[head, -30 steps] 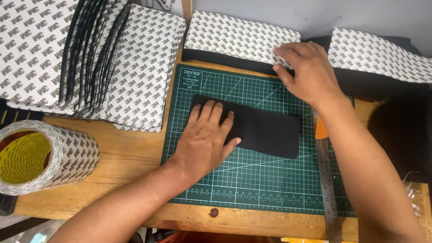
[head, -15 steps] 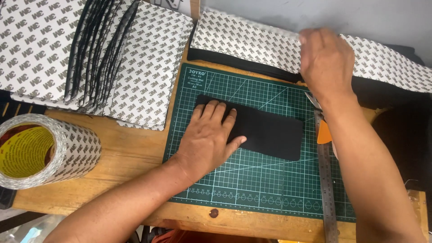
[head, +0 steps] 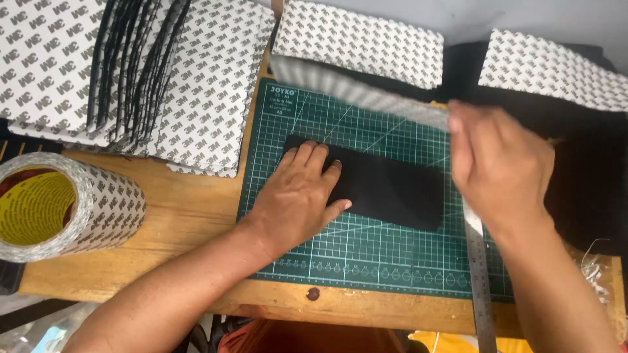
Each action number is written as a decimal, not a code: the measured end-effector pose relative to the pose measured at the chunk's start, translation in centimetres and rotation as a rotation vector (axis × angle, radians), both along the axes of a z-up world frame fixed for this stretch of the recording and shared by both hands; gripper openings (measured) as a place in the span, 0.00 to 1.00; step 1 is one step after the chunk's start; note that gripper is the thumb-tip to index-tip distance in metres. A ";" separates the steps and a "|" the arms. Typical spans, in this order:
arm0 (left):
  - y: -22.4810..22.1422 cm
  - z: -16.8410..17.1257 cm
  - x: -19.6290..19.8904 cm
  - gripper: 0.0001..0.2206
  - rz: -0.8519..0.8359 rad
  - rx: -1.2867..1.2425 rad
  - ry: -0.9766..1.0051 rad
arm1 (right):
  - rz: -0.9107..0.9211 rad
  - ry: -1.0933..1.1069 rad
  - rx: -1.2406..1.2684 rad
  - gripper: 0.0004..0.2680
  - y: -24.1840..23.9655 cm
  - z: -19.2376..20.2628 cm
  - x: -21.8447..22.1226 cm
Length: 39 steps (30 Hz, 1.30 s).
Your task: Cutting fabric strips and applying adhesive backing sheets using a scraper and ruler
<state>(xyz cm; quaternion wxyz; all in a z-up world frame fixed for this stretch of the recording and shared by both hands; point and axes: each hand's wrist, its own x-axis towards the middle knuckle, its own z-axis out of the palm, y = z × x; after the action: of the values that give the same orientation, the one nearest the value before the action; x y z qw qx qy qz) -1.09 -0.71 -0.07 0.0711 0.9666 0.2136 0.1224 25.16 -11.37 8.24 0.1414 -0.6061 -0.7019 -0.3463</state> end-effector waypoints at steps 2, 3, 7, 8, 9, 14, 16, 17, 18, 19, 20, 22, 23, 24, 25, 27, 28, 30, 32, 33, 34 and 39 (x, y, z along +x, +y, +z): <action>0.1 1.9 -0.8 0.30 -0.048 -0.064 0.048 | -0.030 -0.041 -0.042 0.05 -2.2 -1.2 -0.7; 0.3 2.9 -1.1 0.30 -0.096 -0.126 0.091 | -0.059 -0.086 -0.081 0.03 -3.3 -1.7 -1.0; -0.5 6.9 -3.4 0.25 -0.151 -0.183 0.177 | 0.065 0.066 -0.252 0.04 -4.8 -1.5 -2.7; -0.4 8.3 -3.7 0.22 -0.157 -0.232 0.320 | 0.095 0.089 -0.296 0.05 -4.9 -1.3 -3.0; -0.3 9.7 -4.0 0.21 -0.162 -0.281 0.463 | 0.126 0.111 -0.339 0.07 -5.0 -1.1 -3.2; 0.7 8.4 -5.7 0.20 -0.100 -0.167 0.377 | 0.182 0.267 -0.437 0.10 -5.4 -2.3 -2.6; 1.2 7.0 -5.9 0.17 -0.078 -0.137 0.156 | 0.192 0.284 -0.468 0.10 -5.2 -2.7 -2.3; 1.4 6.5 -5.7 0.15 -0.087 -0.049 0.014 | 0.196 0.292 -0.491 0.10 -5.2 -2.9 -2.2; 1.7 6.1 -5.5 0.17 -0.097 0.041 -0.129 | 0.200 0.298 -0.512 0.10 -5.0 -3.0 -2.2; 1.9 5.7 -5.6 0.17 -0.097 0.039 -0.127 | 0.200 0.300 -0.513 0.10 -5.0 -3.1 -2.1; 2.1 5.3 -5.7 0.22 -0.085 -0.063 -0.084 | 0.207 0.321 -0.512 0.11 -5.1 -3.2 -2.1; 2.3 4.5 -5.7 0.27 -0.071 -0.170 -0.037 | 0.216 0.345 -0.516 0.12 -5.3 -3.1 -2.0; 2.4 4.2 -5.7 0.27 -0.075 -0.164 -0.063 | 0.221 0.343 -0.511 0.11 -5.4 -3.0 -1.9; 2.4 4.0 -5.8 0.28 -0.078 -0.157 -0.087 | 0.226 0.344 -0.507 0.11 -5.5 -2.9 -1.9; 2.2 3.9 -5.7 0.28 -0.076 -0.163 -0.081 | 0.228 0.350 -0.512 0.11 -5.6 -2.7 -2.0; 1.9 3.9 -5.3 0.26 -0.087 -0.091 -0.157 | 0.164 0.320 -0.502 0.09 -5.7 -2.2 -2.1; 1.7 3.8 -5.3 0.26 -0.087 -0.094 -0.156 | 0.165 0.321 -0.505 0.09 -5.7 -2.3 -2.0; 1.4 3.7 -5.3 0.27 -0.074 -0.027 -0.092 | 0.176 0.382 -0.558 0.10 -5.6 -2.5 -1.9; 1.2 4.0 -5.2 0.24 -0.064 -0.004 -0.108 | 0.180 0.383 -0.565 0.10 -5.6 -2.4 -1.9; 1.2 4.1 -5.2 0.21 -0.054 0.024 -0.125 | 0.183 0.384 -0.569 0.11 -5.6 -2.4 -1.9; 1.1 4.3 -5.1 0.21 -0.053 0.024 -0.125 | 0.185 0.383 -0.569 0.11 -5.7 -2.3 -2.0; 0.3 5.2 -4.8 0.11 -0.255 -0.076 -0.203 | 0.151 0.313 -0.529 0.10 -5.8 -2.1 -2.2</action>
<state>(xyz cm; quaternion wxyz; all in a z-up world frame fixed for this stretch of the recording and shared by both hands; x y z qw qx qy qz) -5.93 -0.37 5.11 0.1437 0.9652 0.0854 0.2010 22.93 -17.19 6.10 0.1105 -0.6141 -0.7803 -0.0426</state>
